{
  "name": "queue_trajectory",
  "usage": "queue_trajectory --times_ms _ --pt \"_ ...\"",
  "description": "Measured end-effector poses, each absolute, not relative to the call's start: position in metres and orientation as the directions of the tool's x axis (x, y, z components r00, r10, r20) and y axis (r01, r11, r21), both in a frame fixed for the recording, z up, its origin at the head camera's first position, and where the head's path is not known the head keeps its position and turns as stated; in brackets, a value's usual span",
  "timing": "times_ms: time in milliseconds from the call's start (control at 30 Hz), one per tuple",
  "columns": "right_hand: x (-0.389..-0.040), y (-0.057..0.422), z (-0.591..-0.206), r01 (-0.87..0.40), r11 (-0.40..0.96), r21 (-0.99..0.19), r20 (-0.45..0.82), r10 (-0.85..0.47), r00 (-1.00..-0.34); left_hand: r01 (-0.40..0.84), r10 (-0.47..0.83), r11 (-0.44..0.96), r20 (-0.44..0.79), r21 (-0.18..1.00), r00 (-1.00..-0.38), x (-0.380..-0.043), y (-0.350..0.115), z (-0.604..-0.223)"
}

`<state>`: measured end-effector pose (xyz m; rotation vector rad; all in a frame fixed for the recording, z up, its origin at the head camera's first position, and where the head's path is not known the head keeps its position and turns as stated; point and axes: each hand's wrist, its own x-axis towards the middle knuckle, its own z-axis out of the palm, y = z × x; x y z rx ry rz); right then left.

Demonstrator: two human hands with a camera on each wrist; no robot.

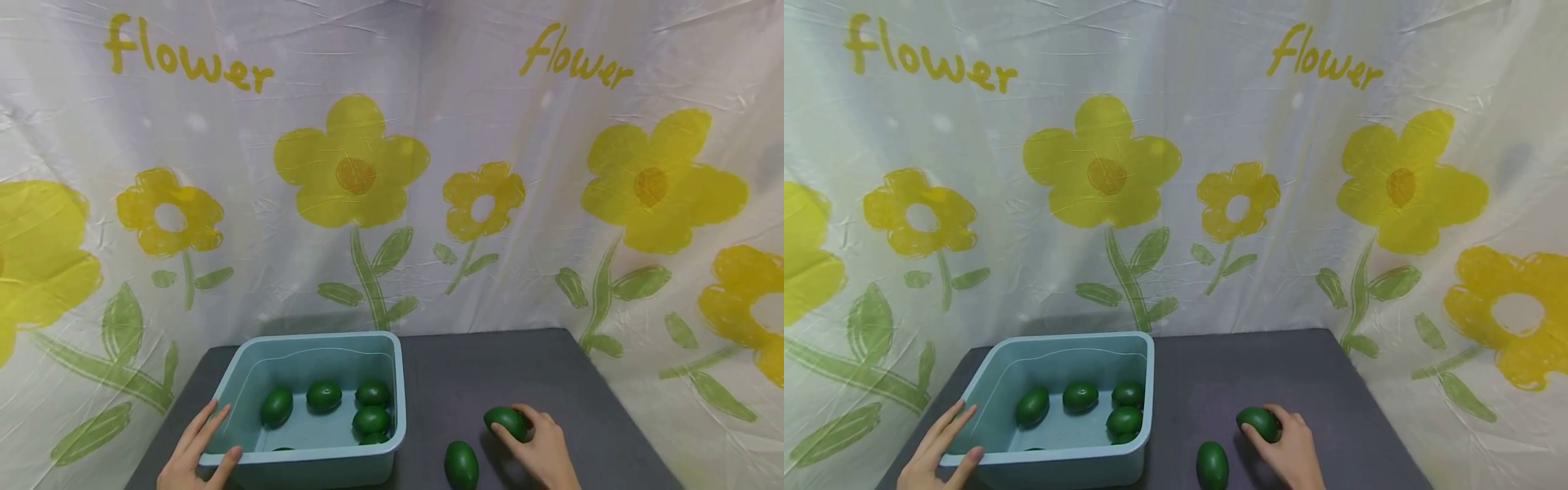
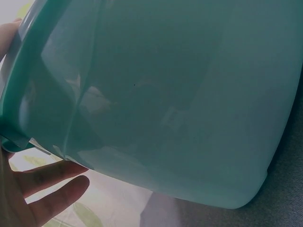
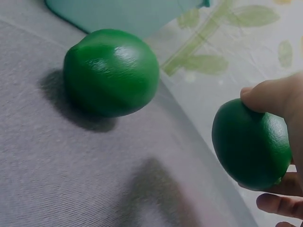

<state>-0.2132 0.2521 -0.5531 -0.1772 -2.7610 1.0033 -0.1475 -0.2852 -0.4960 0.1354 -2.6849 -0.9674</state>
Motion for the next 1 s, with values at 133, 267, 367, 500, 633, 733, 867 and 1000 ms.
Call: queue_trajectory --times_ms 133,267,367,500,633,733,867,1000 --pt "-0.212 0.251 -0.544 0.026 0.746 -0.665 0.167 0.183 -0.969 0.054 -0.179 0.782 0.306 0.621 -0.935 -0.151 -0.285 -0.5" --pt "-0.212 0.248 -0.536 0.013 0.732 -0.682 0.182 0.187 -0.965 0.074 -0.172 0.795 0.342 0.602 -0.924 -0.153 -0.285 -0.501" --pt "-0.212 0.245 -0.53 -0.008 0.727 -0.686 0.207 0.185 -0.961 0.06 -0.182 0.794 0.33 0.605 -0.926 -0.152 -0.285 -0.501" --pt "-0.214 0.239 -0.523 -0.055 0.726 -0.686 0.269 0.182 -0.946 0.057 -0.185 0.799 0.336 0.598 -0.923 -0.151 -0.286 -0.502" --pt "-0.215 0.233 -0.516 -0.105 0.724 -0.681 0.334 0.18 -0.925 0.058 -0.184 0.801 0.338 0.595 -0.923 -0.153 -0.286 -0.501" --pt "-0.217 0.228 -0.512 -0.14 0.718 -0.682 0.365 0.167 -0.916 0.046 -0.188 0.794 0.317 0.606 -0.93 -0.153 -0.285 -0.5" --pt "-0.22 0.22 -0.506 -0.18 0.7 -0.691 0.386 0.146 -0.911 0.041 -0.19 0.788 0.306 0.614 -0.933 -0.152 -0.286 -0.5" --pt "-0.226 0.208 -0.499 -0.223 0.679 -0.699 0.416 0.133 -0.9 0.048 -0.19 0.788 0.317 0.614 -0.929 -0.151 -0.287 -0.501"
